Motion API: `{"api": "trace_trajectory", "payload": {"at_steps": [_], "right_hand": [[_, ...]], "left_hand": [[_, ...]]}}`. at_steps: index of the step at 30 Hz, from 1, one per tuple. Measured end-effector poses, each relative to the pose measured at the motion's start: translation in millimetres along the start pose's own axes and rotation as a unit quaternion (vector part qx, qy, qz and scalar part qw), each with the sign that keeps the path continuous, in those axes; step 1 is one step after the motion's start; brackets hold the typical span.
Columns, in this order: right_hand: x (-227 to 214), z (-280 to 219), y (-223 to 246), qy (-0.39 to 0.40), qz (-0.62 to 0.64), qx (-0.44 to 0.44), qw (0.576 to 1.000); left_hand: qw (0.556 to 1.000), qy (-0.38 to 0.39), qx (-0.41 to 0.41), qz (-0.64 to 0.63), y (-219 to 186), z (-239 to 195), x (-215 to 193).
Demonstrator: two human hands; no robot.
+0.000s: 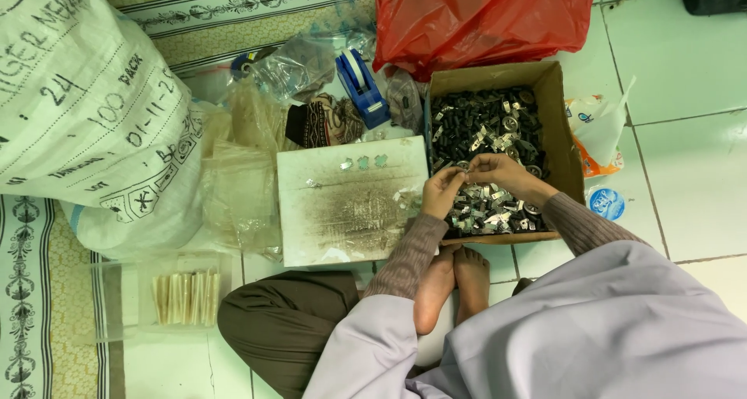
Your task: The person sits on the floor and sorts small metal parts from a cardboard box, picking them up one by one and placing them onto a white rectangular board. The person continues this repetitive sorting process throughout the clip.
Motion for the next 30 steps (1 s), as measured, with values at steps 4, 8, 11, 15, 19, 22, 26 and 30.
{"api": "trace_trajectory", "payload": {"at_steps": [4, 8, 11, 15, 19, 22, 26, 30], "right_hand": [[31.0, 17.4, 14.6, 0.023, -0.022, -0.030, 0.999], [66.9, 42.4, 20.3, 0.037, -0.104, -0.038, 0.993], [84.8, 72.5, 0.4, 0.037, -0.134, -0.027, 0.990], [104.0, 117.8, -26.3, 0.024, -0.222, -0.009, 0.975], [122.7, 122.4, 1.8, 0.021, -0.315, 0.025, 0.949], [128.6, 113.3, 19.9, -0.003, -0.372, 0.050, 0.927], [125.6, 111.7, 25.7, -0.043, -0.409, 0.060, 0.910], [129.3, 104.2, 36.3, -0.068, -0.433, 0.051, 0.897]], "left_hand": [[1.000, -0.012, 0.001, 0.027, -40.0, -15.7, -39.0], [0.989, -0.022, -0.056, 0.138, -66.0, -34.4, -89.0], [0.974, -0.061, -0.081, 0.203, -65.7, -41.3, -125.3], [0.954, -0.128, -0.105, 0.250, -78.0, -49.5, -146.2], [0.937, -0.180, -0.069, 0.292, -76.1, -49.4, -151.9], [0.903, -0.208, -0.069, 0.370, -89.1, -53.0, -141.4], [0.859, -0.219, -0.056, 0.460, -86.0, -47.1, -139.0], [0.847, -0.228, -0.047, 0.478, -59.6, -40.6, -150.8]]}}
Point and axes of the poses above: each hand's wrist, its own z-axis towards the middle knuckle, its own x-axis out of the palm, y = z × x, the point moved 5 cm from there along z, towards the middle knuckle, and after that the axes turned 10 degrees about y, right-handed, at the moved point
